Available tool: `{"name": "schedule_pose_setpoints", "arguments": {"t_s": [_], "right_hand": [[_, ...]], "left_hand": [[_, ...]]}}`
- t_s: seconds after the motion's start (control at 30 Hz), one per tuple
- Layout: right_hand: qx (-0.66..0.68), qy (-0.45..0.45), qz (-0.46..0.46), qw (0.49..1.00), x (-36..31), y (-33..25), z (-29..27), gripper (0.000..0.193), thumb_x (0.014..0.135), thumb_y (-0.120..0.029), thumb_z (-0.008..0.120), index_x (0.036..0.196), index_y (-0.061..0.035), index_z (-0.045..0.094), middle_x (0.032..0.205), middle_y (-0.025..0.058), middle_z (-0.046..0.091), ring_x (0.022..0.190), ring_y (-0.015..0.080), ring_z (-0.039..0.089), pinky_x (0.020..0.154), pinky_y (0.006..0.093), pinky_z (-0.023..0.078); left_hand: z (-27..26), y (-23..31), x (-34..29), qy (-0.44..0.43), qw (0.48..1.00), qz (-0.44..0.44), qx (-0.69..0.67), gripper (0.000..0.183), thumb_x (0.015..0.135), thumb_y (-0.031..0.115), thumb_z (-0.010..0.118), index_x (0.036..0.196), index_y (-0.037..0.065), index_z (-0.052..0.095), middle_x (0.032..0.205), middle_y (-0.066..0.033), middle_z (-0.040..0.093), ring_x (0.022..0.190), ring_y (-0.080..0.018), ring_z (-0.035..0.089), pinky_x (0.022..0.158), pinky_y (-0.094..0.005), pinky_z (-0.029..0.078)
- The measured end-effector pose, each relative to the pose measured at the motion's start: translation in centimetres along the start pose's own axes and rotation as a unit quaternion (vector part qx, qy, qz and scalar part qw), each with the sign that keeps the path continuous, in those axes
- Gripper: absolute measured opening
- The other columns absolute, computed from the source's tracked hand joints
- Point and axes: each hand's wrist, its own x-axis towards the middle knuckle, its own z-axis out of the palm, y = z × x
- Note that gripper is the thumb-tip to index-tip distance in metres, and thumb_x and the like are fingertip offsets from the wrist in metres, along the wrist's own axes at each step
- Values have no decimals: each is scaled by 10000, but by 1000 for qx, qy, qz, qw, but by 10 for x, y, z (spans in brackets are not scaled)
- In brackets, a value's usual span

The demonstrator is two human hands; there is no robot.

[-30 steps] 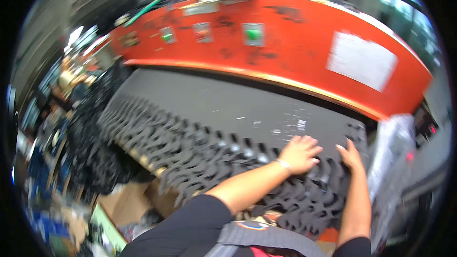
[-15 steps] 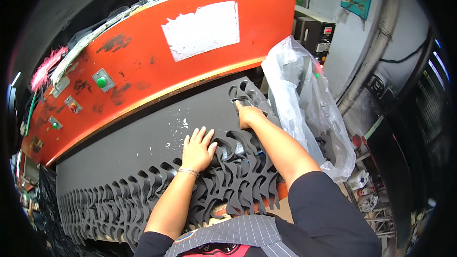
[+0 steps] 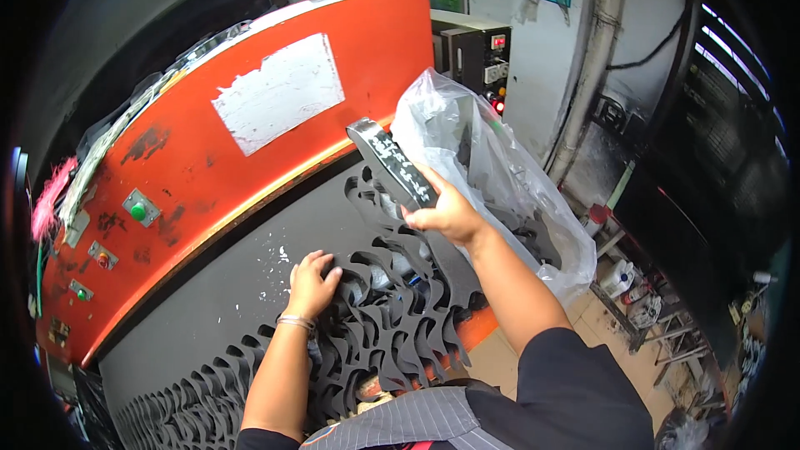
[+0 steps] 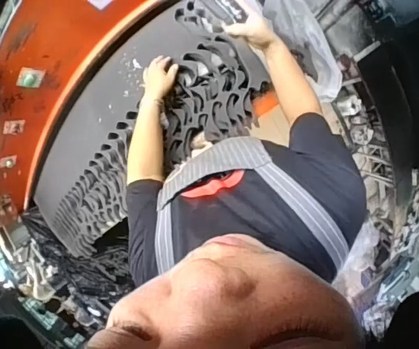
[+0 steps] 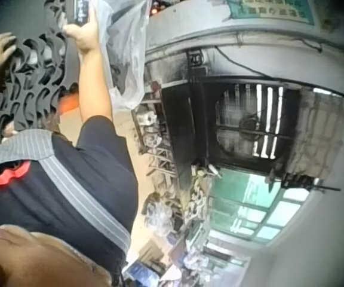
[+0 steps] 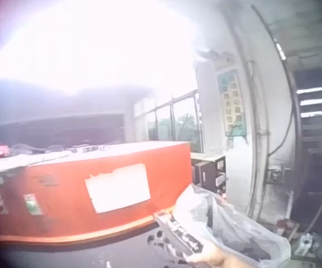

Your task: Operating a hydraulic die cutting machine to cut shoe sole components from a sheet of material.

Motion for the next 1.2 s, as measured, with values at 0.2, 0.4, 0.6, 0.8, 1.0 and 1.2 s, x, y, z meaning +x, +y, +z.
{"name": "schedule_pose_setpoints", "arguments": {"t_s": [0.2,0.4,0.6,0.8,1.0,1.2], "right_hand": [[138,8,-27,990,-82,22,8,952,649,-46,738,1451,2,228,890,124,603,764,208,603,693,311,496],[207,54,22,977,-129,47,4,883,700,-69,729,1443,-22,254,910,122,606,801,199,595,722,307,489],[220,237,115,939,-131,66,-4,695,837,-147,676,1417,-88,298,864,92,617,695,171,615,555,291,478],[162,217,111,956,-119,73,9,658,848,-163,681,1391,-103,314,847,80,607,695,146,609,495,253,439],[178,228,84,954,-127,74,2,676,822,-179,717,1347,-45,313,884,68,603,705,128,601,503,229,432],[126,204,23,971,-128,78,-2,698,779,-41,737,1343,-10,327,999,86,596,826,142,611,778,275,507]], "left_hand": [[20,38,94,-73,975,193,82,286,853,191,557,1106,110,664,1205,-39,624,1188,-243,522,969,-407,415],[31,79,166,-363,864,65,343,574,799,287,538,1362,187,485,1454,-33,419,1374,-263,327,1077,-477,287],[32,117,190,-352,779,178,488,632,744,301,701,1324,142,508,1365,-73,504,1309,-267,416,1112,-515,207],[18,58,203,-109,874,278,383,286,722,154,661,971,51,564,898,-145,678,911,-288,649,936,-391,418],[-10,19,143,232,958,165,-35,293,724,60,670,976,22,523,770,-125,591,815,-256,587,763,-360,459],[-20,72,82,151,861,-68,-481,151,867,46,573,996,71,499,774,-6,538,638,-88,494,593,-231,421]]}}
